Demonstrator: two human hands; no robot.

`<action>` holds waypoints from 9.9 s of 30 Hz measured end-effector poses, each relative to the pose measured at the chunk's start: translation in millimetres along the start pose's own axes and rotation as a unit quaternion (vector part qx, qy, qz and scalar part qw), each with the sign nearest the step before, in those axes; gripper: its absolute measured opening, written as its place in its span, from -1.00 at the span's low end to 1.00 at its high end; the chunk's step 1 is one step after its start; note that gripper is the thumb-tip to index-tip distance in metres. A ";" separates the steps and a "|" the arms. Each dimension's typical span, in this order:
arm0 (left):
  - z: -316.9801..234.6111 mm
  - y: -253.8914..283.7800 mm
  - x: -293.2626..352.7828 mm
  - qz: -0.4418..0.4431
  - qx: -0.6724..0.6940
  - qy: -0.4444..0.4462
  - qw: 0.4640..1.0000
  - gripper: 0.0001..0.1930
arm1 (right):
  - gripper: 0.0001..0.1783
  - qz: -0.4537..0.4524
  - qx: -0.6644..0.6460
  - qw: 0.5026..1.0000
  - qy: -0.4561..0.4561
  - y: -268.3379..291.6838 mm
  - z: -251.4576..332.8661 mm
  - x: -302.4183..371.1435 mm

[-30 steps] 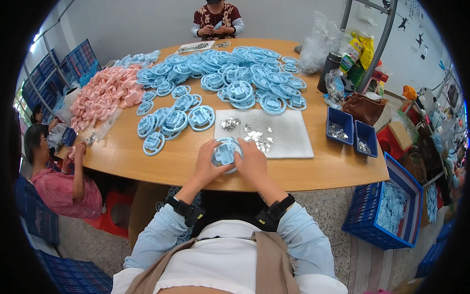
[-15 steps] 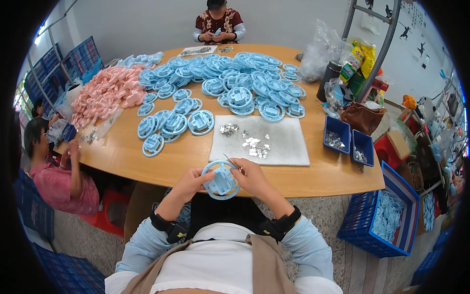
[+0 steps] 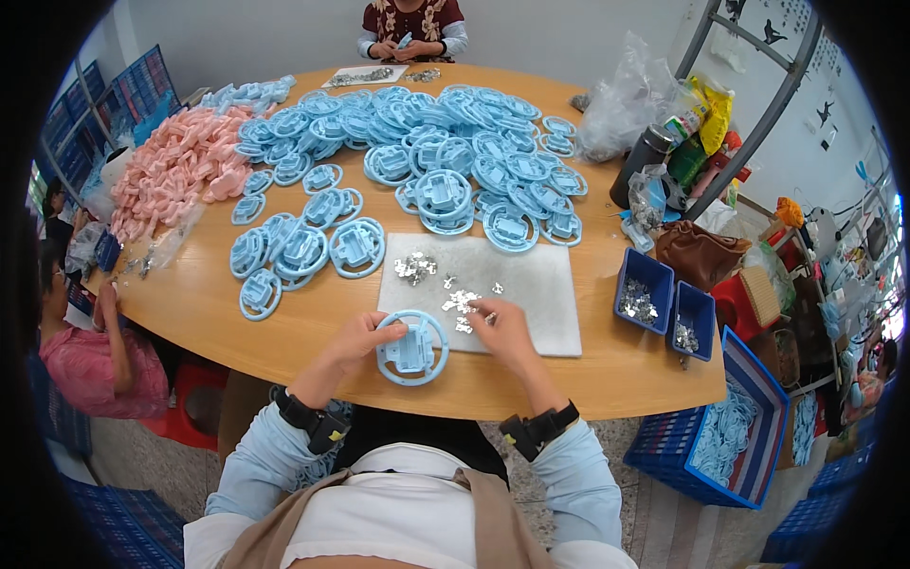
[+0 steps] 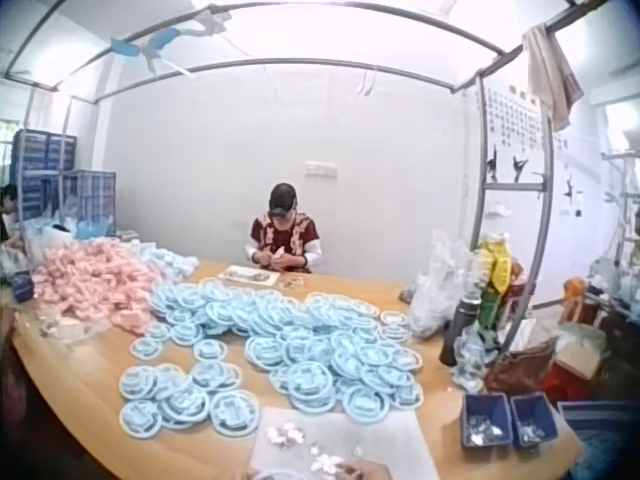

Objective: Assembling small metal components into blue plastic circular frames at a factory workbench.

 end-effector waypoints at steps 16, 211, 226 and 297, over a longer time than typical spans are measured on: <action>-42.8 71.1 -11.3 -0.243 -0.317 -0.076 0.914 -0.71 | -0.83 0.020 0.183 0.983 0.012 35.3 -4.3 -63.3; -78.7 14.3 7.1 -0.187 -0.425 -0.306 0.831 -0.70 | -0.92 0.057 0.060 0.993 0.082 -61.4 60.8 -36.7; -75.5 38.2 0.3 -0.216 -0.380 -0.259 0.861 -0.92 | -0.88 0.102 -0.053 0.992 0.060 -91.4 53.6 -42.7; -47.4 13.8 4.8 -0.156 -0.492 -0.293 0.805 -0.28 | -0.80 0.075 0.081 0.994 -0.021 -101.4 17.2 -37.6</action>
Point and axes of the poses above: each hand's wrist, its own x-axis away from the middle knuckle, its own y-axis out of the back of the hand, z = x × y, the point moved 10 cm from there along -x, towards the middle knuckle, and after that the axes turned 12 degrees about -x, right-handed, at the moved point
